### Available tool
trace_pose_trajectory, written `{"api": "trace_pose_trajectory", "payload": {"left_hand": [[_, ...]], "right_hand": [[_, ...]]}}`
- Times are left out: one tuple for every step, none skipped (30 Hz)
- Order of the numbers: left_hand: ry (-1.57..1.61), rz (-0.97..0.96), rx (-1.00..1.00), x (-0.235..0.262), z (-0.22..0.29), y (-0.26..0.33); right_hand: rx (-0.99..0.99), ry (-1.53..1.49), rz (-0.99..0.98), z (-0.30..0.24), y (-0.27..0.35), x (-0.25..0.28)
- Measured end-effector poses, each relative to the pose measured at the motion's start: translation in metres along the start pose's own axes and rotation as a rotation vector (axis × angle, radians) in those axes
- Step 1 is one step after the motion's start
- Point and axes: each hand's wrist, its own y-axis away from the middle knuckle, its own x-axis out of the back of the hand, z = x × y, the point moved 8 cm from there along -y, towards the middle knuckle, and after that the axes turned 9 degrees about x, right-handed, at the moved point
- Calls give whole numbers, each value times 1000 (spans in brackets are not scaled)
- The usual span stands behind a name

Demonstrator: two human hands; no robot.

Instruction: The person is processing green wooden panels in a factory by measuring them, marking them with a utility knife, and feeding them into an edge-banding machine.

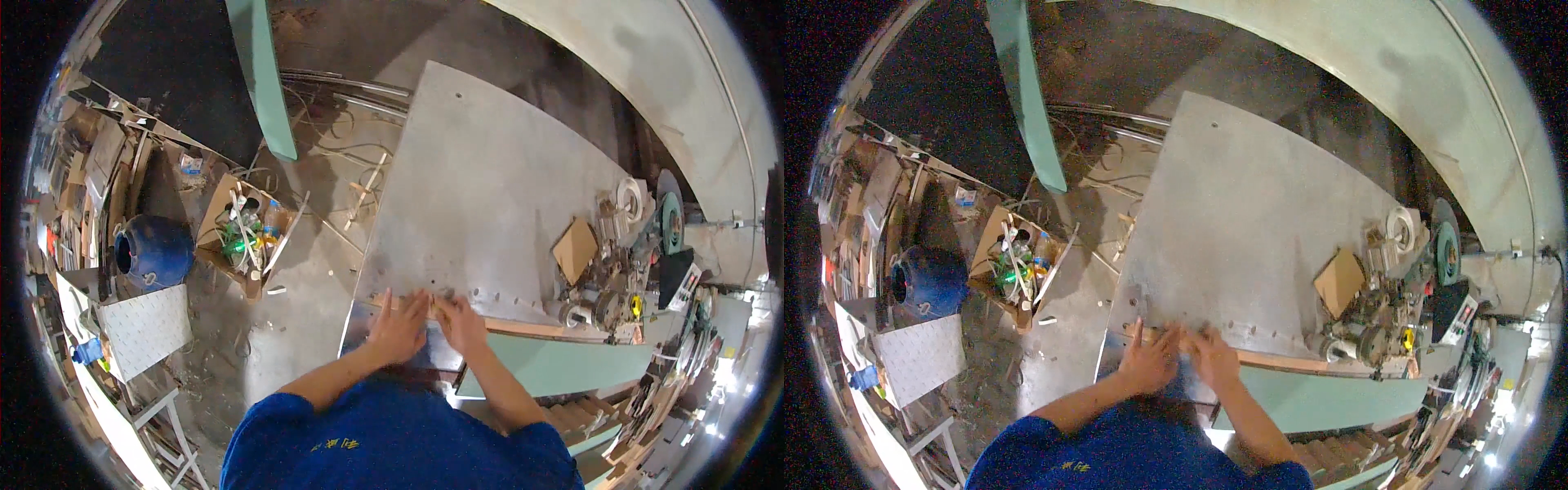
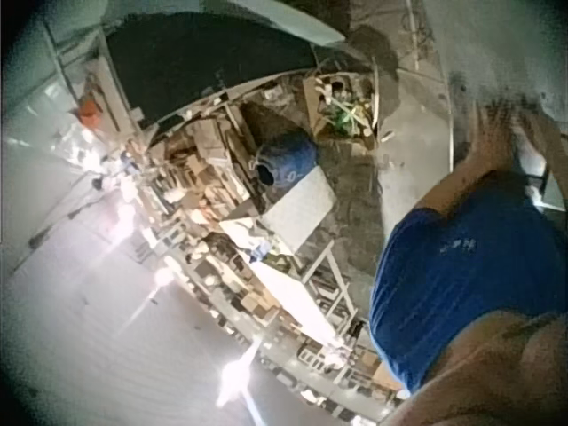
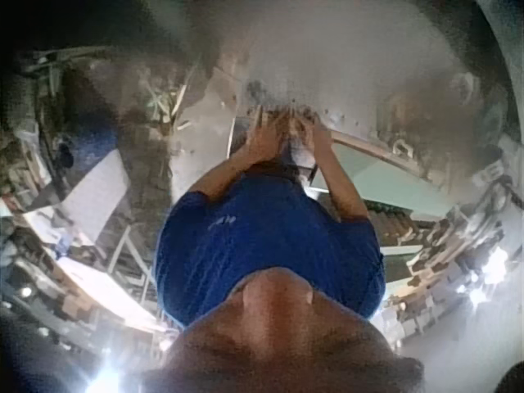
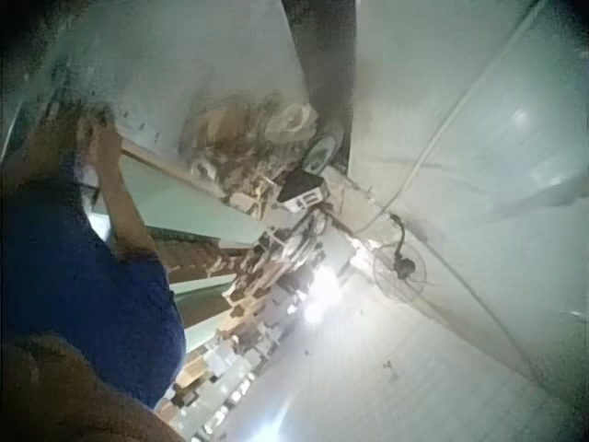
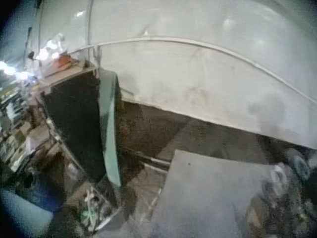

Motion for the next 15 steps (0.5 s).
{"api": "trace_pose_trajectory", "payload": {"left_hand": [[-48,27,10,8,-7,-25],[-100,59,36,16,-17,-50],[-99,162,8,22,-25,-76],[-101,268,-21,30,-31,-95],[-106,274,-36,42,-25,-101],[-108,145,-8,43,-23,-106],[-115,21,30,43,-25,-108],[-129,63,0,39,-23,-91],[-143,103,-35,25,-20,-63],[-206,80,-27,7,-15,-30],[-268,55,-24,-4,-10,-8],[-275,56,-47,-5,-8,-8],[-205,56,-13,-6,-9,-6],[-137,51,31,-9,-10,1],[-125,113,-21,1,-16,-9]], "right_hand": [[-5,45,67,5,-20,13],[5,87,129,7,-43,25],[7,35,186,9,-67,37],[12,-19,245,11,-82,45],[7,-16,261,17,-83,45],[35,-18,244,20,-84,43],[73,-22,224,20,-89,40],[61,-33,162,23,-79,24],[44,-43,102,26,-57,2],[21,-59,109,17,-27,-9],[-7,-75,117,1,-3,-10],[-20,-77,137,-3,1,-5],[-34,-41,119,-7,6,0],[-42,-14,94,-15,11,2],[-103,-49,129,-22,-3,16]]}}
